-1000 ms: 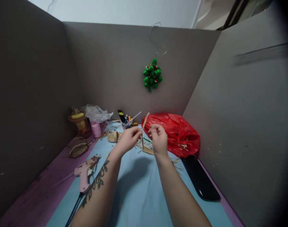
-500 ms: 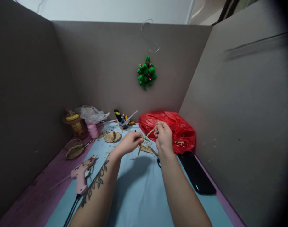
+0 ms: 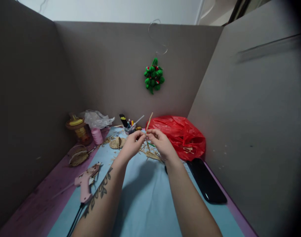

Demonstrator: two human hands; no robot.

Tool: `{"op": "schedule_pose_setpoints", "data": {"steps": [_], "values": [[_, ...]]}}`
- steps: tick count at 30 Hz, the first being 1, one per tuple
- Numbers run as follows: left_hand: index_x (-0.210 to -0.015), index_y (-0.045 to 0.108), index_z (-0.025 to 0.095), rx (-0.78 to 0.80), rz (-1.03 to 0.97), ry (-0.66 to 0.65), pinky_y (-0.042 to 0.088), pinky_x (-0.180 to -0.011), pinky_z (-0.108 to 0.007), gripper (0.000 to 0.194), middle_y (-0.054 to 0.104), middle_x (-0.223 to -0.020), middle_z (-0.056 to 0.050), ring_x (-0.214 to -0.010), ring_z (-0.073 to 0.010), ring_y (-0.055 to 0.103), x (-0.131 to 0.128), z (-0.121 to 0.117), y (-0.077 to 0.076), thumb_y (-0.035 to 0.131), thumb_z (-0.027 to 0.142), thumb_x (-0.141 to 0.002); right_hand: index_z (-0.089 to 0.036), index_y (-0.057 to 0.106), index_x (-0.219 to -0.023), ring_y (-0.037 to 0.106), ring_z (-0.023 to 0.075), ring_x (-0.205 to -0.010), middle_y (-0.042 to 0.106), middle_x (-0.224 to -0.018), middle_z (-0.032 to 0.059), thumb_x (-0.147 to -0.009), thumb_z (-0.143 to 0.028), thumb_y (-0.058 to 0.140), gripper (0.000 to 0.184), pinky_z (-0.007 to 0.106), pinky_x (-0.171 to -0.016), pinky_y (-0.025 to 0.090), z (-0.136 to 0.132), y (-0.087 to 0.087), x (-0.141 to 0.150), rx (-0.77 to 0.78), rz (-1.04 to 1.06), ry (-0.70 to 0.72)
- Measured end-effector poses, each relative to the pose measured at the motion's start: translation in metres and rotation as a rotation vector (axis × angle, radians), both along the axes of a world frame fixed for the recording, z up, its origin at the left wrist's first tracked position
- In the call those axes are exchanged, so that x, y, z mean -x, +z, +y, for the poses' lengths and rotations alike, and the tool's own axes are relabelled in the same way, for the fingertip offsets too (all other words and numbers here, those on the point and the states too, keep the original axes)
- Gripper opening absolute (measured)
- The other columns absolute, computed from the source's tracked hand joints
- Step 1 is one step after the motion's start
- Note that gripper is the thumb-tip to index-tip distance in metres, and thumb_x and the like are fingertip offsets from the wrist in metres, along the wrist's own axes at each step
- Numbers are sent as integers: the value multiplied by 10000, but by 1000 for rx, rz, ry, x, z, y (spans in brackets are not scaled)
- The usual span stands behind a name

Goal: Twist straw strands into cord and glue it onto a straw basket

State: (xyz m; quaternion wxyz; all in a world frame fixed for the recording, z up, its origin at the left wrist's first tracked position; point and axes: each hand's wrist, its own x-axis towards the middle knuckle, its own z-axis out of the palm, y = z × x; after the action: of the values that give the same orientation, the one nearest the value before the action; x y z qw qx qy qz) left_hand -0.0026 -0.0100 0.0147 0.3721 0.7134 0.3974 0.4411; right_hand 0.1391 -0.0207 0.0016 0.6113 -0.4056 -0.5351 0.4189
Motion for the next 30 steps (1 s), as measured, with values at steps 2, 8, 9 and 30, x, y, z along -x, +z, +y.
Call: {"op": "schedule_pose_setpoints", "data": {"steps": [2, 8, 9, 30], "values": [[-663, 523, 159, -4, -28, 32, 327, -537, -201, 162, 484, -598, 36, -559, -95, 421, -2, -1, 0, 482, 270, -773, -166, 591, -837, 578, 137, -659, 628, -753, 25, -698, -419, 649, 294, 268, -609, 468, 0, -4, 7, 37, 6, 99], [-729, 536, 155, -38, -74, 92, 368, -583, -204, 72, 523, -659, 26, -612, -99, 472, -4, 2, -2, 531, 226, -743, -175, 538, -714, 480, 97, -504, 512, -557, -41, -721, -425, 632, 267, 220, -494, 408, 1, -7, 12, 39, 6, 63], [-737, 534, 156, -42, -84, 90, 373, -587, -204, 62, 526, -662, 27, -612, -98, 475, -4, 2, -2, 538, 218, -737, -179, 528, -696, 469, 96, -500, 498, -546, -45, -728, -432, 622, 272, 218, -492, 399, 0, -7, 12, 28, 1, 63], [-824, 705, 210, -262, 186, 111, 455, -763, -285, 157, 717, -888, -59, -818, -194, 644, -20, -11, -7, 568, 168, -759, -192, 472, -717, 506, 134, -638, 530, -659, -19, -779, -355, 509, 179, 252, -610, 421, 17, -24, 13, -64, 116, -281]]}}
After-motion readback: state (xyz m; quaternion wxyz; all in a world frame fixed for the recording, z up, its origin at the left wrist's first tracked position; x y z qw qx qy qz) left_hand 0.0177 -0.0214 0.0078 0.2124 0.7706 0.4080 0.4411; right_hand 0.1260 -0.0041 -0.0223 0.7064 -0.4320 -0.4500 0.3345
